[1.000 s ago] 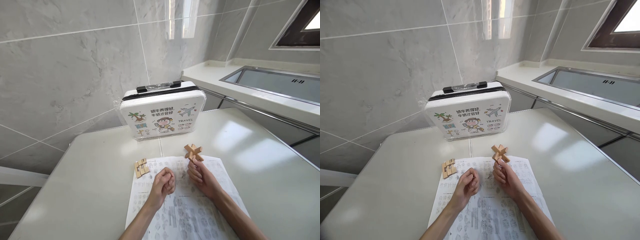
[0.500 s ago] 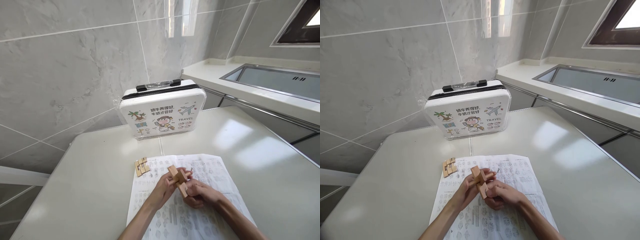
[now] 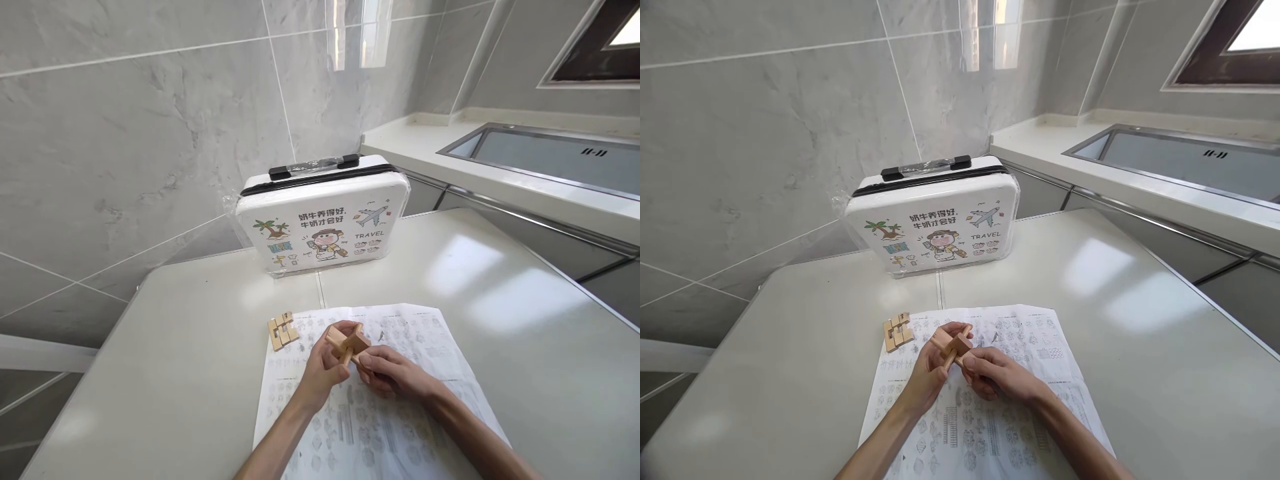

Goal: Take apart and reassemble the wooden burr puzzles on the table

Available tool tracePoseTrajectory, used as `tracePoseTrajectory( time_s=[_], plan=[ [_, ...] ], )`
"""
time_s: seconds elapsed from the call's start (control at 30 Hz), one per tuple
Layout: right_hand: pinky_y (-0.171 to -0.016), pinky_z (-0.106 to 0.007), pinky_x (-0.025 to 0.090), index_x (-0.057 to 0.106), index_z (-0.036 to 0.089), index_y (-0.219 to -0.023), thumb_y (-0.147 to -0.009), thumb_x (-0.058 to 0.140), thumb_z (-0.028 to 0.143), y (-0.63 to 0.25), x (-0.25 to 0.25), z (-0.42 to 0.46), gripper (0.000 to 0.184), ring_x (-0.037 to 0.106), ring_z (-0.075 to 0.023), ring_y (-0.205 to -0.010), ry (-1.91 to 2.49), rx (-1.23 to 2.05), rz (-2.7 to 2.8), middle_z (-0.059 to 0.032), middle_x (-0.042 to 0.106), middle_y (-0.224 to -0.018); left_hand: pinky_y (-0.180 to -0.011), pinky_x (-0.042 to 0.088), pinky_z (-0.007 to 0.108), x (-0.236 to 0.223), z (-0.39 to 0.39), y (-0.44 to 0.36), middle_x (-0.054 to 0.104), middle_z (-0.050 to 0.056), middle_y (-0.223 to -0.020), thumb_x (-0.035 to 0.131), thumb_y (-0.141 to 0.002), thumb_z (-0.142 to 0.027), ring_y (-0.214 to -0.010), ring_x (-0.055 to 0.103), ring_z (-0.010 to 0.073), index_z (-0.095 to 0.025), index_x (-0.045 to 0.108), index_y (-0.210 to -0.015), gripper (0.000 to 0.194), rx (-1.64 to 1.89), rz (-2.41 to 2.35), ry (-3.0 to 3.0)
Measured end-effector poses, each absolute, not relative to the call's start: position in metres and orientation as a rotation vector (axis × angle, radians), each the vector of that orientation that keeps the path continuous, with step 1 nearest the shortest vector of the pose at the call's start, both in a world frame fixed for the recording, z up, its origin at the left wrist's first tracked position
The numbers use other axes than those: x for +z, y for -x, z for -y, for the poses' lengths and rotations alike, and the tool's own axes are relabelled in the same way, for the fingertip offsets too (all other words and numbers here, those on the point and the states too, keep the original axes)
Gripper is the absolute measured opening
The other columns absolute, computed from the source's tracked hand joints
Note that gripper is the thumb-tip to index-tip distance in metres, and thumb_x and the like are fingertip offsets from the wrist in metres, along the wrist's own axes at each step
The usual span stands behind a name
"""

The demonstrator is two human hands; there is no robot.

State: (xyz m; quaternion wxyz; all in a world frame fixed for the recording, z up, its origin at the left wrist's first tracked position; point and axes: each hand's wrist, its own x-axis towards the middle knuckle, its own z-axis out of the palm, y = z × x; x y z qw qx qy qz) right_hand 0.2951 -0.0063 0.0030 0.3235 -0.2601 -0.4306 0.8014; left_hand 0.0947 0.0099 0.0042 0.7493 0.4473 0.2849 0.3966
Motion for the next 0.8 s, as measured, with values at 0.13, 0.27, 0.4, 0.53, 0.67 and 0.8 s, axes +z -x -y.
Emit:
tracePoseTrajectory(
  time_s=[0.13, 0.27, 0.4, 0.53, 0.67, 0.8],
  plan=[
    [-0.045, -0.024, 0.024, 0.057, 0.019, -0.075, -0.101, 0.064, 0.062, -0.292, 0.003, 0.009, 0.050, 0.025, -0.0073, -0.043, 0.675, 2.098, 1.038, 0.0097, 0.035, -0.052, -0.110, 0.047, 0.045, 0.002, -0.010, -0.095, 0.065, 0.014, -0.142, 0.097, -0.067, -0.060, -0.130, 0.062, 0.0348, -0.027, 0.061, -0.143, 0.090, 0.901, -0.628, -1.004],
    [-0.043, -0.023, 0.021, 0.057, 0.019, -0.075, -0.099, 0.067, 0.062, -0.290, 0.000, 0.011, 0.050, 0.021, -0.0065, -0.044, 0.664, 2.105, 0.959, 0.0098, 0.034, -0.054, -0.107, 0.049, 0.043, 0.001, -0.011, -0.095, 0.067, 0.014, -0.137, 0.098, -0.065, -0.059, -0.126, 0.064, 0.0337, -0.026, 0.061, -0.142, 0.092, 0.921, -0.653, -1.032],
    [-0.042, -0.023, 0.019, 0.053, 0.020, -0.072, -0.100, 0.066, 0.060, -0.287, -0.005, 0.011, 0.051, 0.019, -0.0063, -0.044, 0.696, 2.089, 0.909, 0.0097, 0.032, -0.054, -0.104, 0.052, 0.042, 0.000, -0.009, -0.097, 0.066, 0.014, -0.139, 0.099, -0.063, -0.059, -0.125, 0.064, 0.0346, -0.024, 0.065, -0.134, 0.085, 0.971, -0.744, -1.010],
    [-0.042, -0.023, 0.019, 0.054, 0.020, -0.073, -0.101, 0.065, 0.061, -0.286, -0.007, 0.011, 0.051, 0.019, -0.0064, -0.044, 0.700, 2.076, 0.900, 0.0102, 0.031, -0.054, -0.103, 0.053, 0.040, 0.000, -0.006, -0.100, 0.061, 0.013, -0.148, 0.100, -0.063, -0.055, -0.127, 0.065, 0.0336, -0.025, 0.066, -0.124, 0.076, 1.040, -0.763, -0.974],
    [-0.042, -0.022, 0.019, 0.056, 0.019, -0.075, -0.102, 0.064, 0.060, -0.285, -0.008, 0.011, 0.050, 0.018, -0.0061, -0.044, 0.694, 2.066, 0.887, 0.0108, 0.030, -0.053, -0.104, 0.053, 0.041, 0.001, -0.005, -0.101, 0.056, 0.012, -0.153, 0.100, -0.065, -0.051, -0.128, 0.065, 0.0326, -0.028, 0.063, -0.125, 0.074, 1.038, -0.729, -0.979],
    [-0.042, -0.023, 0.018, 0.055, 0.019, -0.074, -0.102, 0.064, 0.059, -0.287, -0.011, 0.011, 0.050, 0.019, -0.0061, -0.044, 0.703, 2.048, 0.886, 0.0103, 0.031, -0.054, -0.109, 0.050, 0.044, 0.003, -0.004, -0.101, 0.050, 0.013, -0.160, 0.100, -0.067, -0.050, -0.135, 0.060, 0.0350, -0.028, 0.062, -0.126, 0.074, 1.017, -0.742, -1.027]
  ],
)
